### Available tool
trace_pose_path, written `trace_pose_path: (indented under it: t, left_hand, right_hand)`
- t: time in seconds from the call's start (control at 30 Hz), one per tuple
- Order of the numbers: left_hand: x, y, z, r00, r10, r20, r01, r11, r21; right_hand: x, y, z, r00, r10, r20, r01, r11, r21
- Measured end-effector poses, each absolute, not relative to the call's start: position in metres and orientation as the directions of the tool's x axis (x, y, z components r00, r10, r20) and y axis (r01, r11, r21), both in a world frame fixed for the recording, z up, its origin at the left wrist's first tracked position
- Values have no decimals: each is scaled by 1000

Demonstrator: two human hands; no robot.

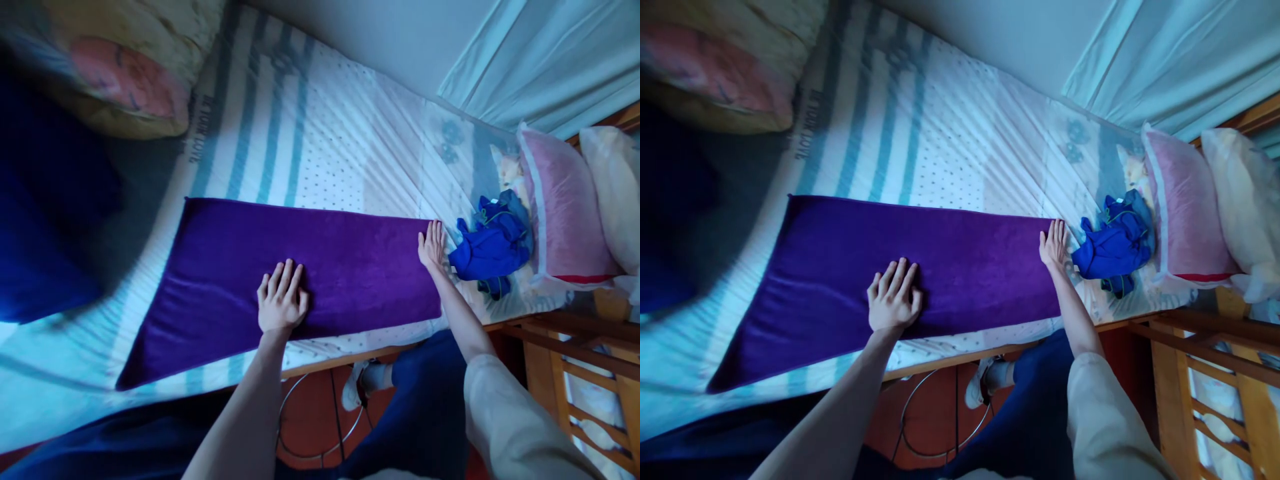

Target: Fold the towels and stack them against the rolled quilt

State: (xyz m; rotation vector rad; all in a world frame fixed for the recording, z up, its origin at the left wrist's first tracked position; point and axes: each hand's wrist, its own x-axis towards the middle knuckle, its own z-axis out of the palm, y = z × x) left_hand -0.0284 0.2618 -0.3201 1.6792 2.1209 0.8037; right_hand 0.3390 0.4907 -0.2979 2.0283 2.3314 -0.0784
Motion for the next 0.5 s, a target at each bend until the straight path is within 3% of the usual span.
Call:
trace_pose_path:
  t: [0.13, 0.33, 0.4, 0.5]
  left_hand:
    - [-29, 262, -320, -256, 964, 73, 793, 166, 587]
    - [-28, 263, -316, -255, 966, 42, 786, 181, 591]
    - [-28, 265, -314, -245, 969, 41, 792, 176, 585]
    - [-28, 266, -310, -225, 973, 53, 820, 159, 550]
  right_hand:
    - [338, 436, -307, -212, 974, -77, 977, 210, -37]
    - [354, 430, -293, 69, 995, -67, 990, -77, -119]
    - [332, 418, -282, 158, 986, -56, 962, -166, -216]
    - [276, 356, -265, 236, 970, -58, 835, -233, -498]
